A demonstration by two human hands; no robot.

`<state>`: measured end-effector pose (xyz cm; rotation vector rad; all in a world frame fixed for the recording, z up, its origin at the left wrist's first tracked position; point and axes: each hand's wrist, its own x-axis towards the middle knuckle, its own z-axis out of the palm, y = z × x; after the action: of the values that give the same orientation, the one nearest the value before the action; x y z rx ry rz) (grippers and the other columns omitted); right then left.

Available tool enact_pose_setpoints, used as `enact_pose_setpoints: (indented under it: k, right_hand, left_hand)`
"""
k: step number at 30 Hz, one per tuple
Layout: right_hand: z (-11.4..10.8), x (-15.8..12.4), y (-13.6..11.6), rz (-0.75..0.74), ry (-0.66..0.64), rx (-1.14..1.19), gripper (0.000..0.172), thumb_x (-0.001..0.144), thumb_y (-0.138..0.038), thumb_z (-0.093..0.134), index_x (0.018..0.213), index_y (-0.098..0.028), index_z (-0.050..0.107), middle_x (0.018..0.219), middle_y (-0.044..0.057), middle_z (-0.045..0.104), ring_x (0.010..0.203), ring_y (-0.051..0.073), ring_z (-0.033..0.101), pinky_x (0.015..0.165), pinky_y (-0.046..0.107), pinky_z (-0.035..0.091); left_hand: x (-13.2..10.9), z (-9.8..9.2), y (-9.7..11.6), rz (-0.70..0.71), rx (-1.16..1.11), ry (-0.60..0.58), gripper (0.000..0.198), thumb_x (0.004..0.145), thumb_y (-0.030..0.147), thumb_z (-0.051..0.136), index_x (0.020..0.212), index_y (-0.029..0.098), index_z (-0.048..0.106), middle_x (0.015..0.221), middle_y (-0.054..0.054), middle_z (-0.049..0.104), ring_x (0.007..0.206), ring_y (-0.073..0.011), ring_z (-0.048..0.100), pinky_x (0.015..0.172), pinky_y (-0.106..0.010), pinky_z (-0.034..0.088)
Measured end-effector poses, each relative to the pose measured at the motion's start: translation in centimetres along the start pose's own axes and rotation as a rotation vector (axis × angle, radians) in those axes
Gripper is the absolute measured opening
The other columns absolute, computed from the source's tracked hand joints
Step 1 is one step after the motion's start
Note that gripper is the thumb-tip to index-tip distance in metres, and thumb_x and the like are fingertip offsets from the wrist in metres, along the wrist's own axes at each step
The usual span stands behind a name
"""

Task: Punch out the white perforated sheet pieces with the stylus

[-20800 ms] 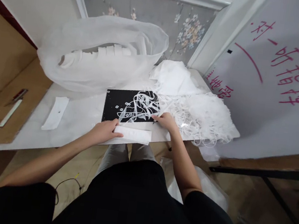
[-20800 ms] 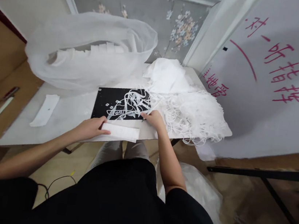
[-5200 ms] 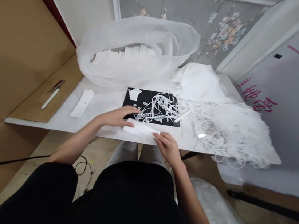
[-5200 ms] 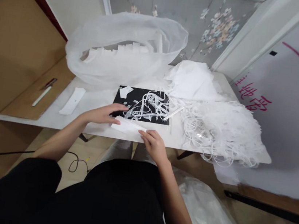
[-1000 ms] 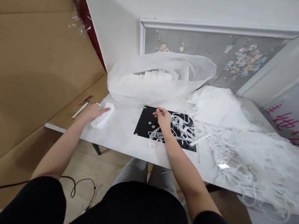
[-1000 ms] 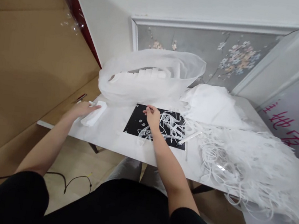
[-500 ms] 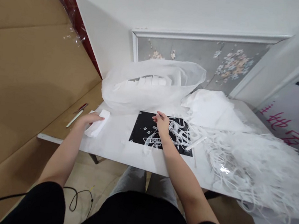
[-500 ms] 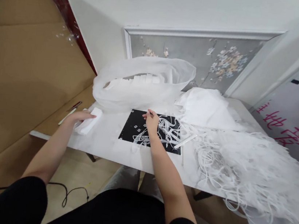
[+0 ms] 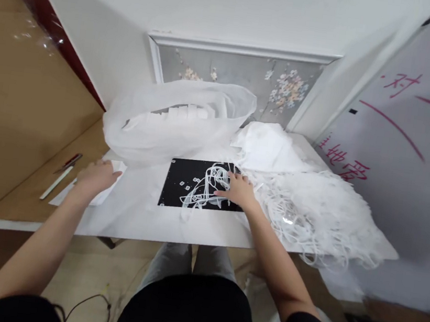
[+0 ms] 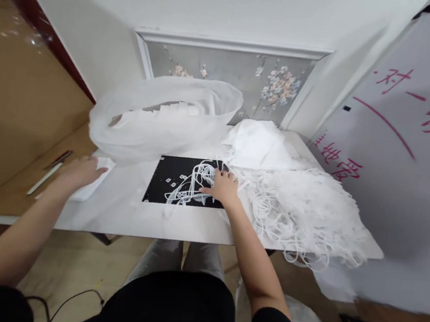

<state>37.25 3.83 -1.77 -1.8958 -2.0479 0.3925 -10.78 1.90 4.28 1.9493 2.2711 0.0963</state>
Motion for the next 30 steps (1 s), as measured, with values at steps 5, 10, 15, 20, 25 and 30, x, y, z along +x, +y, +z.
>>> enact_pose_setpoints:
  k: [5,10,15,20,25,30]
  right_hand:
    - [-1.0,1.2,-2.1,-0.102,-0.046,0.065,0.02,0.089,-0.024,0.063,0.105,-0.017,0.073,0.105,0.014,0.074,0.101,0.027,0.067,0.09,0.037,0.048]
    - [-7.0,3.2,-4.2,-0.26,0.202,0.534,0.017,0.088,-0.035,0.066,0.093,-0.019,0.068,0.086,0.004,0.07,0.082,0.018,0.062,0.081,0.032,0.048]
    - [-9.2,3.1,-5.1,-0.379,0.167,1.067,0.034,0.082,-0.051,0.072,0.093,-0.02,0.064,0.087,0.001,0.069,0.08,0.017,0.063,0.078,0.032,0.053]
    - [-8.7,1.2,-2.4,-0.286,0.292,1.076,0.042,0.079,-0.055,0.076,0.1,-0.021,0.066,0.105,0.005,0.07,0.101,0.022,0.065,0.092,0.038,0.055]
    - [-7.3,-0.8,-1.8,-0.262,0.239,0.962,0.106,0.059,-0.046,0.093,0.15,-0.028,0.042,0.152,0.014,0.048,0.138,0.031,0.05,0.106,0.049,0.051]
    - [-8.6,-0.1,-1.6,-0.205,0.182,1.154,0.048,0.071,-0.04,0.082,0.111,-0.019,0.067,0.101,0.007,0.072,0.099,0.026,0.07,0.083,0.04,0.061]
  left_hand:
    - [-1.4,-1.1,9.5,0.426,-0.194,-0.435,0.072,0.089,0.075,0.051,0.144,0.028,0.055,0.141,-0.01,0.066,0.124,-0.0351,0.064,0.103,-0.042,0.048]
    - [0.4,1.5,21.2,0.702,-0.6,-0.328,0.125,0.074,0.069,0.078,0.167,0.025,0.007,0.174,-0.015,0.011,0.157,-0.0385,0.024,0.123,-0.047,0.031]
    - [2.6,5.1,29.4,0.803,-1.029,-0.168,0.12,0.07,0.056,0.085,0.163,0.02,0.018,0.162,-0.019,0.038,0.15,-0.0375,0.037,0.122,-0.049,0.033]
    - [3.8,5.2,30.9,0.631,-1.265,-0.147,0.031,0.088,0.045,0.061,0.1,0.017,0.066,0.07,-0.002,0.064,0.066,-0.0199,0.064,0.068,-0.032,0.054]
    - [3.6,1.4,33.3,0.672,-1.569,-0.081,0.024,0.079,0.034,0.068,0.1,0.022,0.067,0.084,0.0,0.068,0.071,-0.0157,0.064,0.065,-0.025,0.051]
    - [2.5,-2.5,38.3,1.211,-1.257,-0.187,0.031,0.085,0.049,0.073,0.099,0.021,0.073,0.103,-0.007,0.07,0.095,-0.0249,0.07,0.089,-0.037,0.056]
